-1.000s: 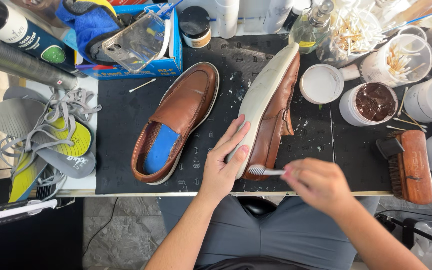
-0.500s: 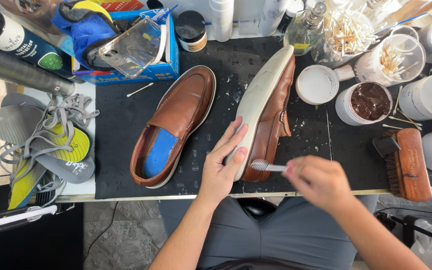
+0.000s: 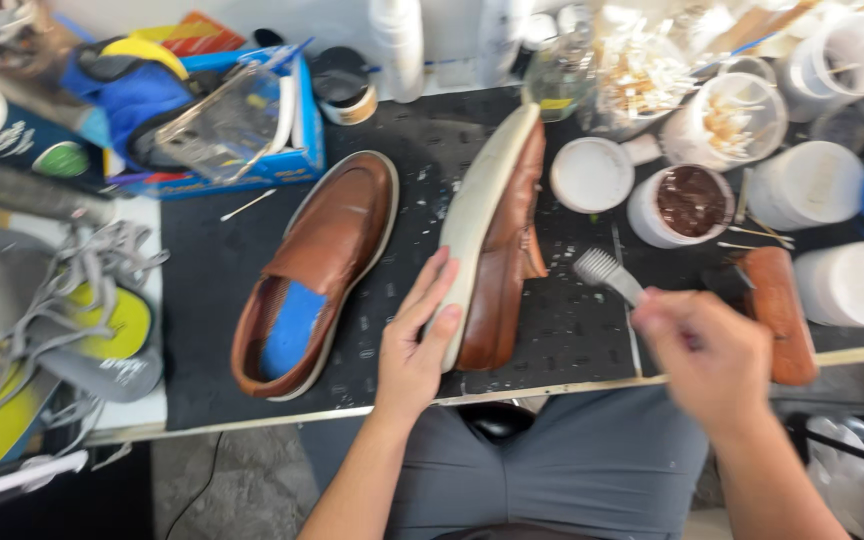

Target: The person cleans a brown leather loafer using a toothbrush and cotton swabs. They scrub the white midsole and crevices, then use cotton swabs to clean the edges and interior seams of the shoe.

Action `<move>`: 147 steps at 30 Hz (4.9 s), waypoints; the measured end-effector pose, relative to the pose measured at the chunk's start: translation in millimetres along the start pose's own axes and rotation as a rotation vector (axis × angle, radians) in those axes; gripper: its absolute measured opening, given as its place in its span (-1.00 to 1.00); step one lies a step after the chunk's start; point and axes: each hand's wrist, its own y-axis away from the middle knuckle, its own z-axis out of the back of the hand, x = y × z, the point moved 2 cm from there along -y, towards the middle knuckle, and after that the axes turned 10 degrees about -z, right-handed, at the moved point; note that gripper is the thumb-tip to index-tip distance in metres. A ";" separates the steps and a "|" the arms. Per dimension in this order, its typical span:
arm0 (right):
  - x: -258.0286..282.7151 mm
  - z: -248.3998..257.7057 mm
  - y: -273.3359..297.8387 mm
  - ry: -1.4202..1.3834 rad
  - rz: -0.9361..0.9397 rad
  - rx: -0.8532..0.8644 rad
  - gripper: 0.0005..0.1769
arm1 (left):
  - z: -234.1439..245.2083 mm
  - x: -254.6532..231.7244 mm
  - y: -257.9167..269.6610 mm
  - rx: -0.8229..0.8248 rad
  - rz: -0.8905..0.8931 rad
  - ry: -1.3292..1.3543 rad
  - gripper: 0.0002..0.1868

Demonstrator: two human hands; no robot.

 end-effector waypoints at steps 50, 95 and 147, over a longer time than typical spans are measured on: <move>43.1 -47.0 6.0 0.134 0.467 0.064 -0.84 | 2.0 -4.6 3.4 0.011 0.008 0.053 -0.51; 40.0 -51.4 -16.6 0.108 0.728 0.315 -0.84 | 1.4 -1.9 0.2 0.026 0.016 0.059 -0.51; 69.7 -40.6 -22.4 0.239 0.914 0.238 -0.80 | 0.1 -0.9 1.0 0.026 0.030 0.050 -0.52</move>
